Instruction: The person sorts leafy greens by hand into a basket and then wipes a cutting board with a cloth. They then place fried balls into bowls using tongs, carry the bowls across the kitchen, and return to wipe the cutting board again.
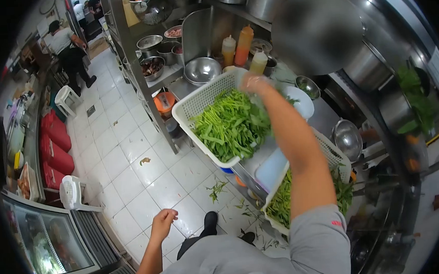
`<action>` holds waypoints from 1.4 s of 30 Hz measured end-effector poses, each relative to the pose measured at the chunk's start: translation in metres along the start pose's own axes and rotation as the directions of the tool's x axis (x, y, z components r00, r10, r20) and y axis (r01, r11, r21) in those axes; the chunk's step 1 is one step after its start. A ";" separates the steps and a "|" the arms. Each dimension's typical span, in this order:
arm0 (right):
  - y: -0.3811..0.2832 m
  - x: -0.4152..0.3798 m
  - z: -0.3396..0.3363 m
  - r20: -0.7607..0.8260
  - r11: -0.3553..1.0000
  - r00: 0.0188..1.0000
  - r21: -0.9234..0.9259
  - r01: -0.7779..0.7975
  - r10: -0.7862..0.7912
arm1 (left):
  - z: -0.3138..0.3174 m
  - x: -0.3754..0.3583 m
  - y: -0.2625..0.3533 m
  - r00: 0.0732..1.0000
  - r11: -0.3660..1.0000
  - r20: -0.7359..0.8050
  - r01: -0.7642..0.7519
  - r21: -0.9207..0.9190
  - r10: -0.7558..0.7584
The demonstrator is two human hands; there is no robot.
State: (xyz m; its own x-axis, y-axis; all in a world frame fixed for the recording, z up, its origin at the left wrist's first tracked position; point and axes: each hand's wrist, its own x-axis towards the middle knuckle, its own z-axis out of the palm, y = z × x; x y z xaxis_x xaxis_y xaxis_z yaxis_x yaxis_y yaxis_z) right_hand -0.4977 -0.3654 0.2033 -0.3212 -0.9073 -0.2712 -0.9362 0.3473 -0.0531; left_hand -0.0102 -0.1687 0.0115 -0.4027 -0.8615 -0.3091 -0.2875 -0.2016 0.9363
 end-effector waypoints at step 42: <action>0.168 -0.628 0.174 -0.163 -0.103 0.783 0.955 0.278 0.600 | 0.393 0.029 0.182 0.004 -0.068 0.987 -0.998 0.015 0.162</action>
State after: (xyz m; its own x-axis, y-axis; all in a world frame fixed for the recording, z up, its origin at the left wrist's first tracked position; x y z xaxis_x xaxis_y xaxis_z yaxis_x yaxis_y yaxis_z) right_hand -0.4286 0.3046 0.1973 -0.8368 -0.5405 -0.0877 0.1430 -0.0612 -0.9878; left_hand -0.4159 -0.0470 0.1073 -0.9055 0.4240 -0.0137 0.4084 0.8800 0.2426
